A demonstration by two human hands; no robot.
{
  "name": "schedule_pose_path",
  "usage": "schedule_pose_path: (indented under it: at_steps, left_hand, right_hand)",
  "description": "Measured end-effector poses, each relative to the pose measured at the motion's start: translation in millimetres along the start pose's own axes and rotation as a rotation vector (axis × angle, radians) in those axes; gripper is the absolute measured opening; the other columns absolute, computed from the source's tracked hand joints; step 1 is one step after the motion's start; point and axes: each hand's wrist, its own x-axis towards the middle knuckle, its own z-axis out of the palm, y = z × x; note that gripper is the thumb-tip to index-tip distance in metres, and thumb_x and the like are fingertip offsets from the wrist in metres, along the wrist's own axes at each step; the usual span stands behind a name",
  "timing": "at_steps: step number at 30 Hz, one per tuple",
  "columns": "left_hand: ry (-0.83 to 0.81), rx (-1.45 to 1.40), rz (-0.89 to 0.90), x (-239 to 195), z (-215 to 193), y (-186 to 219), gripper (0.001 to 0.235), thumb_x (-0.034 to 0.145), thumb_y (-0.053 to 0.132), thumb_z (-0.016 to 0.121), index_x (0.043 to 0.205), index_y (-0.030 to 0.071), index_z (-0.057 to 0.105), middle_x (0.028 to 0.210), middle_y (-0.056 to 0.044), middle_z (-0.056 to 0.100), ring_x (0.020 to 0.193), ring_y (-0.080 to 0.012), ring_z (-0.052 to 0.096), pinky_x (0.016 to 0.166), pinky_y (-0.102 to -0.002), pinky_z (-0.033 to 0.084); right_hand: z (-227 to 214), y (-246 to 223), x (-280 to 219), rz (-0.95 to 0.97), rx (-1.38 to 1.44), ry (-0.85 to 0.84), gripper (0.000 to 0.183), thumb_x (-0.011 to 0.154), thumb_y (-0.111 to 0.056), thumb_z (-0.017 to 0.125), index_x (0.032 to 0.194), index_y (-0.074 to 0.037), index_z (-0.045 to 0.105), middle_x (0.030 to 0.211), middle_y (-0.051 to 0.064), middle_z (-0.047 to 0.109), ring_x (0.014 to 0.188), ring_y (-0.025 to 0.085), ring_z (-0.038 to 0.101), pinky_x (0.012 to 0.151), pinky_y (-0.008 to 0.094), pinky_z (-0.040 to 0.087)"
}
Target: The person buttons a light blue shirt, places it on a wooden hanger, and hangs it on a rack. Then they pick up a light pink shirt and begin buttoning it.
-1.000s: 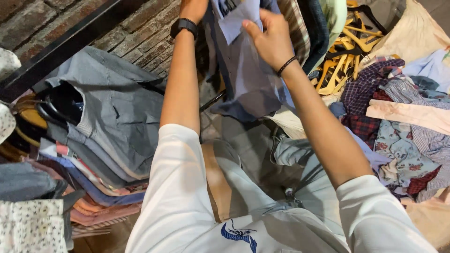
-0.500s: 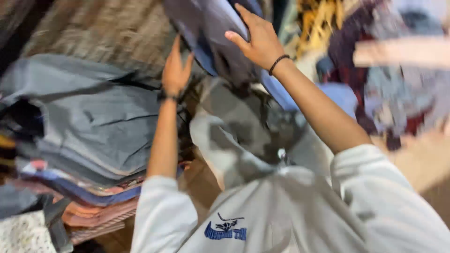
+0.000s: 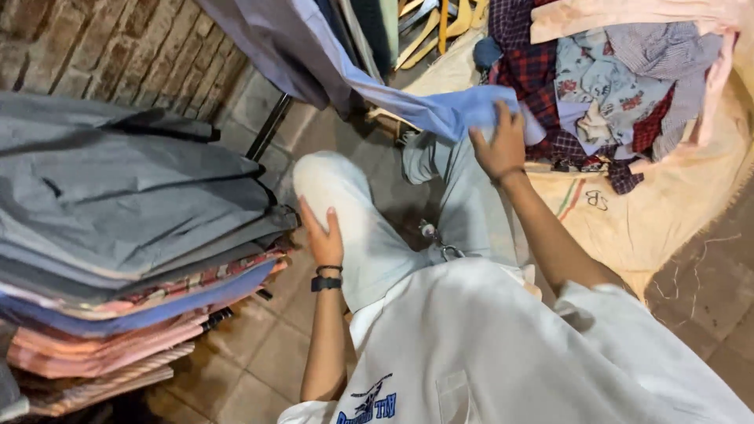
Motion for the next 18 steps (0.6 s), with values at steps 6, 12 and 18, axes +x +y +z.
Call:
schedule_pose_path:
  at_steps: [6, 12, 18]
  left_hand:
    - [-0.121, 0.090, -0.010, 0, 23, 41, 0.068, 0.107, 0.036, 0.055, 0.163, 0.007, 0.028, 0.163, -0.024, 0.035, 0.150, -0.0354, 0.036, 0.123, -0.047, 0.031]
    - [-0.138, 0.165, 0.088, 8, 40, 59, 0.070, 0.106, 0.031, 0.057, 0.165, 0.011, 0.026, 0.162, -0.033, 0.031, 0.148, -0.0453, 0.036, 0.120, -0.057, 0.035]
    - [-0.153, 0.213, 0.122, 11, 44, 52, 0.071, 0.106, 0.034, 0.057, 0.166, 0.015, 0.026, 0.164, -0.031, 0.027, 0.149, -0.0430, 0.034, 0.120, -0.054, 0.034]
  right_hand:
    - [160, -80, 72, -0.509, -0.046, -0.062, 0.020, 0.097, -0.012, 0.063, 0.111, -0.013, 0.078, 0.112, 0.011, 0.077, 0.114, 0.028, 0.070, 0.102, 0.041, 0.054]
    - [171, -153, -12, -0.236, 0.215, -0.351, 0.027, 0.097, -0.014, 0.051, 0.122, -0.008, 0.060, 0.116, 0.024, 0.067, 0.111, 0.041, 0.067, 0.090, 0.053, 0.055]
    - [126, -68, -100, -0.027, 0.526, -0.570, 0.034, 0.106, -0.037, 0.052, 0.121, -0.010, 0.067, 0.116, 0.016, 0.073, 0.115, 0.034, 0.068, 0.099, 0.047, 0.055]
